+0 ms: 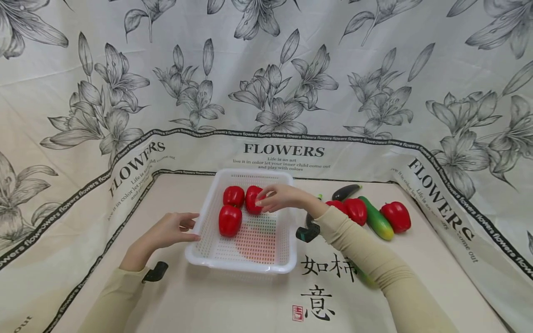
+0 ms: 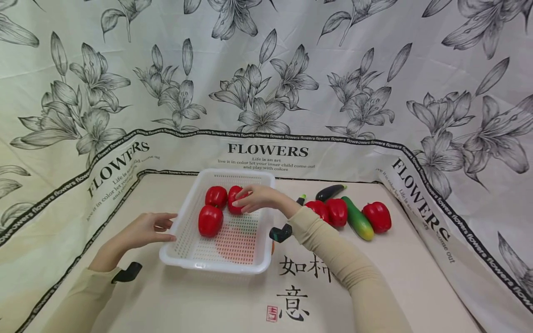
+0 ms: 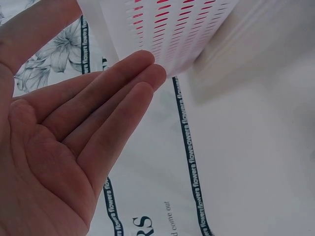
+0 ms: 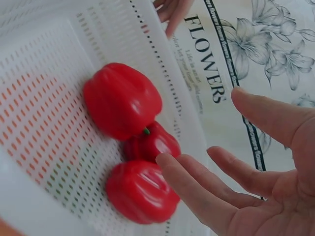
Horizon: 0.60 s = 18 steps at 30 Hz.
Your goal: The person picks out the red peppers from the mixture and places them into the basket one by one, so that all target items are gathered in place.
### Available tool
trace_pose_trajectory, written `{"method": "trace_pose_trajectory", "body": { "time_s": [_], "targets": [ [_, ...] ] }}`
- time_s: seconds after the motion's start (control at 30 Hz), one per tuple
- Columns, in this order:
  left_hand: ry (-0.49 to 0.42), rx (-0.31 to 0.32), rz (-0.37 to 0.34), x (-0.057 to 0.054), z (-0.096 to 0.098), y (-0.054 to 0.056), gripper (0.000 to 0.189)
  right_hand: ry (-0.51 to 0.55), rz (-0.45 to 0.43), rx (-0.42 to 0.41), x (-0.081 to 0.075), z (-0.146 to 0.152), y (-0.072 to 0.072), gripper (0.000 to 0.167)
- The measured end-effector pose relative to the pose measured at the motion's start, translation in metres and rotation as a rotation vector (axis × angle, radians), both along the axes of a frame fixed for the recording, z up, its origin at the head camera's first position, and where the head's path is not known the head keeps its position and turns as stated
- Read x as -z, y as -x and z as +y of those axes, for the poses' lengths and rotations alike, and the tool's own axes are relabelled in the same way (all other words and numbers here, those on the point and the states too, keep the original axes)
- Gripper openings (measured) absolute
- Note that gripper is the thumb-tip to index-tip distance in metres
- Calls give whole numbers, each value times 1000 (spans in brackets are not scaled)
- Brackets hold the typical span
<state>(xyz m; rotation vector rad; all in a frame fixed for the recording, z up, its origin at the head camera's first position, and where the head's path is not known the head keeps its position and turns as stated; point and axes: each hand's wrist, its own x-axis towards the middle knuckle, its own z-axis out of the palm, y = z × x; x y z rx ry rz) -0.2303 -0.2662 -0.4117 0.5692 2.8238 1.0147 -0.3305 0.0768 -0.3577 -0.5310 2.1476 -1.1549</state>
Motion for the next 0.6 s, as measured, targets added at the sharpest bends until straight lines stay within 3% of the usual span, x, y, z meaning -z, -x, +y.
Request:
{"method": "trace_pose_trajectory", "body": {
  "time_s": [0.27,0.6],
  "targets": [
    [6,0,8,-1,0,0,71,17,34,40,-13,34,1,49],
    [0,6,7,0,0,0,71,-7,79,95,-16,75,3,53]
  ]
}}
